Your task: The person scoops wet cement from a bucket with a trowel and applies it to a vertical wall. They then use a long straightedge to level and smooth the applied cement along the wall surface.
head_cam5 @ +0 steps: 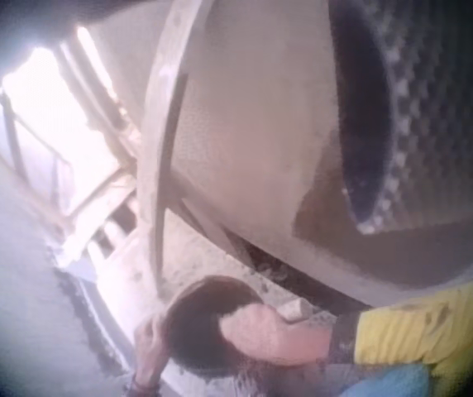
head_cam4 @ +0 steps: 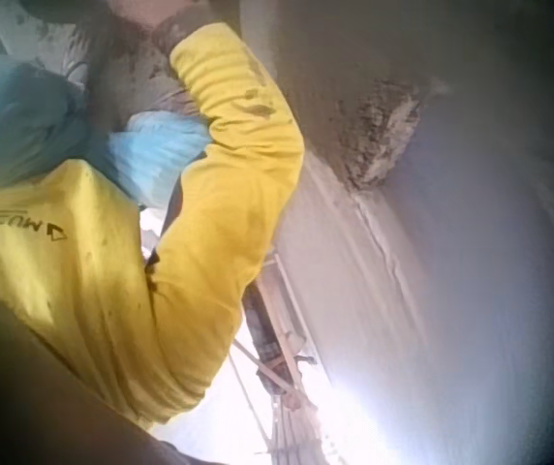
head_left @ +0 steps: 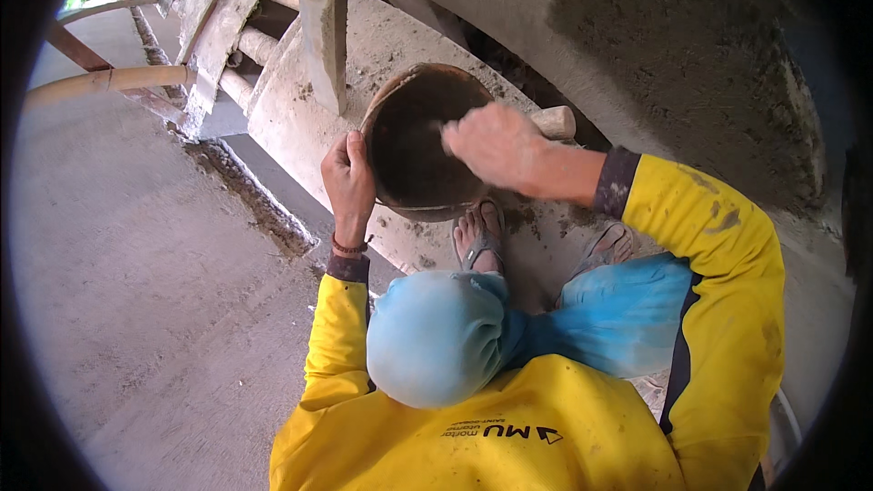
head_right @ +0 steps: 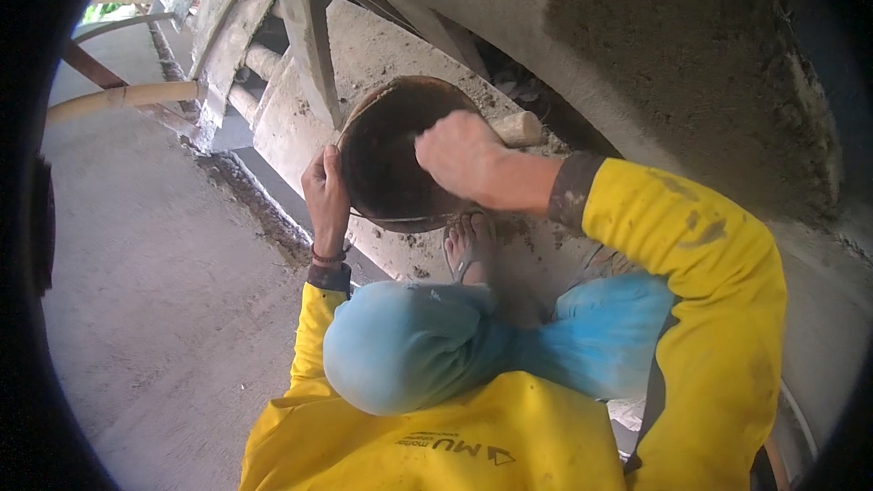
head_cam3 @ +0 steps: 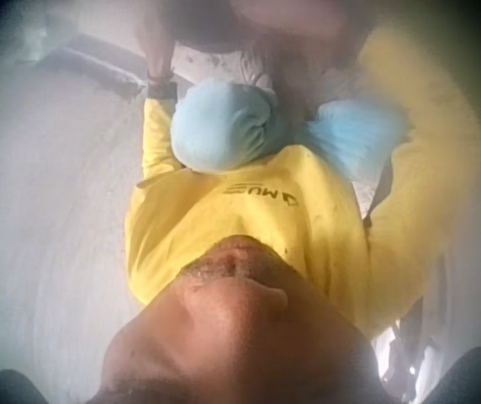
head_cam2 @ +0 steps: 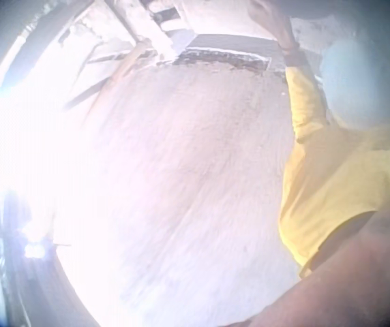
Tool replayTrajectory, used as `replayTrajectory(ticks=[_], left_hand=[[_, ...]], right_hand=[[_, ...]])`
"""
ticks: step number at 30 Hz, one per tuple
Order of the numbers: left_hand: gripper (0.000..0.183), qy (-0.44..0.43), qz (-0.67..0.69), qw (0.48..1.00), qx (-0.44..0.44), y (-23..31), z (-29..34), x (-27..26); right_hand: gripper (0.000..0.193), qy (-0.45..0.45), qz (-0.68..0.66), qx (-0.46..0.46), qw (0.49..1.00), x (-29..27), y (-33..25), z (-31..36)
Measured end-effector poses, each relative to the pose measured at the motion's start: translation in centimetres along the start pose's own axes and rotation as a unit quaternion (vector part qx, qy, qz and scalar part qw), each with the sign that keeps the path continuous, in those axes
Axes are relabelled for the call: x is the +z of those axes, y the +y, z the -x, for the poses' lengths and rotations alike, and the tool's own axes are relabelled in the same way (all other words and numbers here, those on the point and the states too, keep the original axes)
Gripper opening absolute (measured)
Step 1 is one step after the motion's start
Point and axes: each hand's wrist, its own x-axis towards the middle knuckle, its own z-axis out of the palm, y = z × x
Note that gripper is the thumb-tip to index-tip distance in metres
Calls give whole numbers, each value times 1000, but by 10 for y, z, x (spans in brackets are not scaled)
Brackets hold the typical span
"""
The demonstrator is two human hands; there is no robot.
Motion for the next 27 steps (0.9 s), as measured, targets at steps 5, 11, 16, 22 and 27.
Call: replayTrajectory(ticks=[5,11,16,22,27], left_hand=[[42,-2,-52,997,62,19,-9,16],[35,31,-80,995,41,25,-2,31],[37,16,-167,982,84,38,19,45],[37,73,-176,977,99,31,57,54],[40,117,-163,978,58,17,53,44]], right_hand=[[14,-54,48,50,996,29,18,-17],[25,-60,-175,-14,983,-3,37,13],[22,153,199,123,960,82,28,6],[39,-113,-140,-71,981,64,-8,10],[26,-49,-391,64,917,45,4,69]])
